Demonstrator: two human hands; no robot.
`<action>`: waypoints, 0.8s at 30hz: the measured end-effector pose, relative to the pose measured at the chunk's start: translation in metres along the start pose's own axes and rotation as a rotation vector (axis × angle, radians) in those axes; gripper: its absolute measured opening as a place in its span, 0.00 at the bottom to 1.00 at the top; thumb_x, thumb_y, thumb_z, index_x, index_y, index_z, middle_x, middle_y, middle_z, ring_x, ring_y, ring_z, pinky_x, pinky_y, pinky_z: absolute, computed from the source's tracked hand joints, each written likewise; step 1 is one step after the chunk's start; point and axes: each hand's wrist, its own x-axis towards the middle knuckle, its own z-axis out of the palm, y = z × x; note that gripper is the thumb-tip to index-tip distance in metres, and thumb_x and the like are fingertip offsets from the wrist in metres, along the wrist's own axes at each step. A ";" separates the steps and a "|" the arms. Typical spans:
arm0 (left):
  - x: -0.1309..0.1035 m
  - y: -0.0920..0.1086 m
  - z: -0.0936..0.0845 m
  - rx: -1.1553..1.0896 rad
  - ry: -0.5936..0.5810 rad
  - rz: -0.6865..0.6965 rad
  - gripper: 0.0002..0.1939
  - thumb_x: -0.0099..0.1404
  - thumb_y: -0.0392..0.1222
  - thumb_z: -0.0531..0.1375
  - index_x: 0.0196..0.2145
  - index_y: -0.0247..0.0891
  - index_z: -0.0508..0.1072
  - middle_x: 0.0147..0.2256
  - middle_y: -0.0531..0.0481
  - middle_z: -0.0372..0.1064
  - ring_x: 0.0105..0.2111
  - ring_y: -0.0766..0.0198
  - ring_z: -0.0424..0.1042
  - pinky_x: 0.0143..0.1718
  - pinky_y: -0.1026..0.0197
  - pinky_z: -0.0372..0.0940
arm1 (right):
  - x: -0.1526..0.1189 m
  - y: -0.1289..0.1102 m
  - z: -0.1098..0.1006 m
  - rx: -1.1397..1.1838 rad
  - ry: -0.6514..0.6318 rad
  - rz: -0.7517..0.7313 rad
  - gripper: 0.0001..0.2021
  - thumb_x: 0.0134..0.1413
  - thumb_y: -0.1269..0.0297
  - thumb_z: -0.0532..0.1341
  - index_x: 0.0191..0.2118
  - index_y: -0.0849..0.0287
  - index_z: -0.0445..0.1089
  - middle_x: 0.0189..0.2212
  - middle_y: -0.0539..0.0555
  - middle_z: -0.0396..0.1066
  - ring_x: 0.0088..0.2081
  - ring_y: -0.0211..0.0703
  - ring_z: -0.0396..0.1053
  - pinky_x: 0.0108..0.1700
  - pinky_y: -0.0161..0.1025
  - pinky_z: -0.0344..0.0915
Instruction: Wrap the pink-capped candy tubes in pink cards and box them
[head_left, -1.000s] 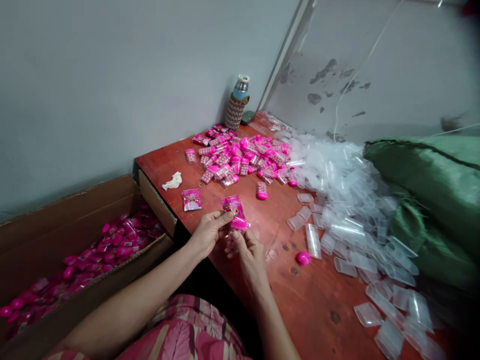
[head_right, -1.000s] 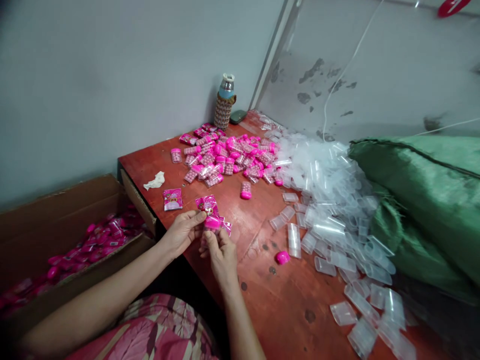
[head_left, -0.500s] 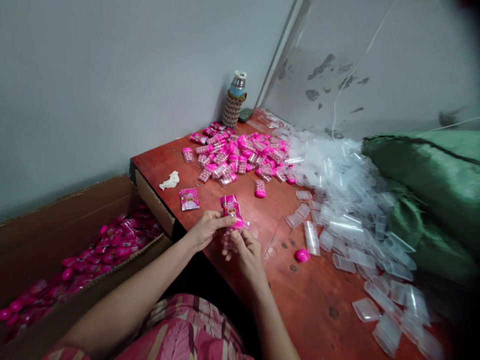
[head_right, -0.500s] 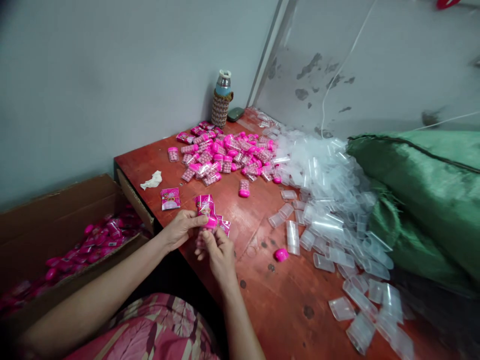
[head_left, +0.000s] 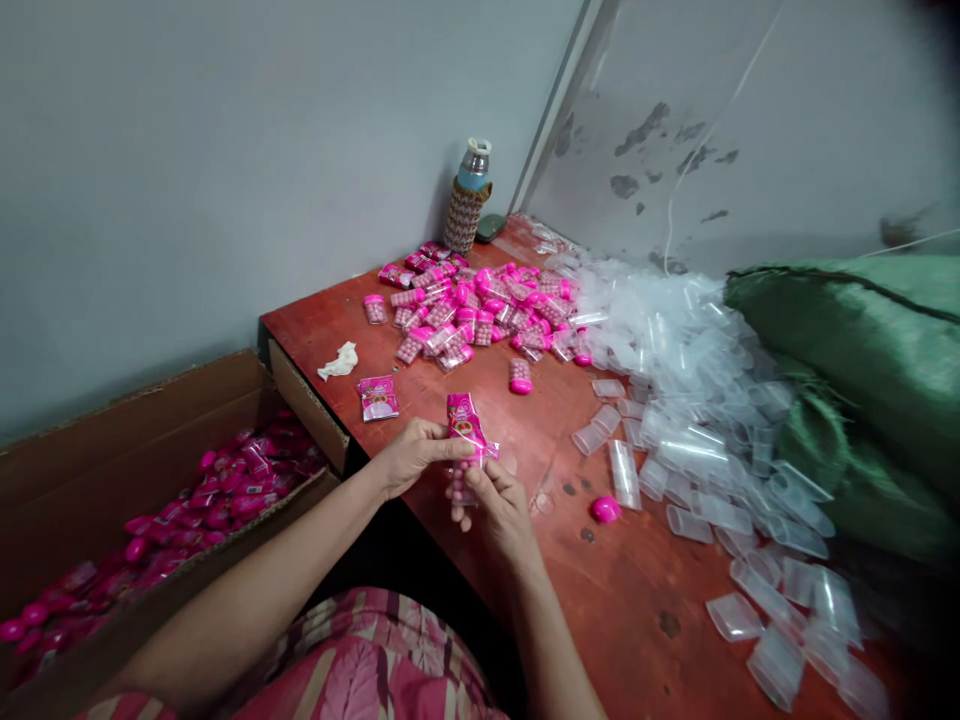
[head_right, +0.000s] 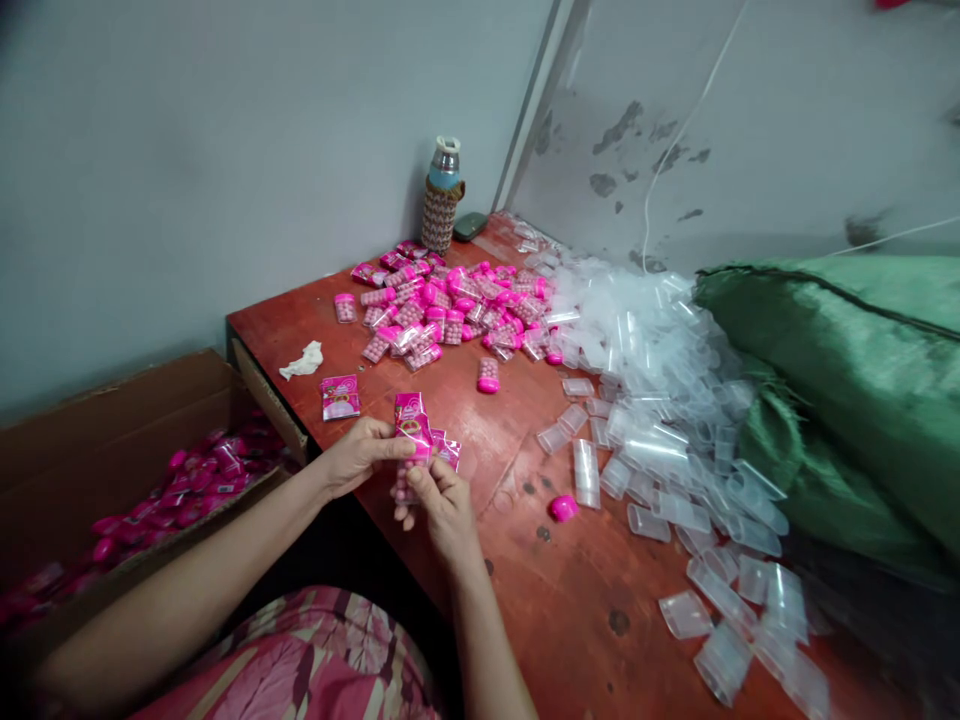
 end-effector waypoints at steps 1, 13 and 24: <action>0.000 0.000 -0.001 0.035 -0.003 0.005 0.12 0.50 0.43 0.63 0.21 0.29 0.72 0.17 0.49 0.67 0.17 0.66 0.66 0.21 0.63 0.61 | 0.000 0.001 -0.001 -0.021 0.018 -0.008 0.10 0.53 0.58 0.56 0.31 0.60 0.65 0.22 0.48 0.65 0.18 0.33 0.63 0.17 0.30 0.59; -0.004 -0.009 0.011 -0.069 0.086 0.004 0.14 0.49 0.45 0.63 0.21 0.29 0.70 0.16 0.51 0.64 0.15 0.68 0.63 0.17 0.64 0.59 | 0.002 0.007 -0.001 0.099 0.075 0.031 0.11 0.51 0.57 0.57 0.28 0.61 0.66 0.19 0.48 0.66 0.15 0.31 0.61 0.13 0.28 0.54; -0.004 -0.014 0.006 -0.234 0.318 0.061 0.12 0.47 0.43 0.65 0.24 0.30 0.72 0.23 0.50 0.70 0.25 0.67 0.68 0.32 0.62 0.65 | -0.002 0.005 0.000 0.100 0.185 -0.031 0.11 0.49 0.61 0.61 0.39 0.57 0.66 0.29 0.50 0.69 0.28 0.37 0.68 0.32 0.36 0.67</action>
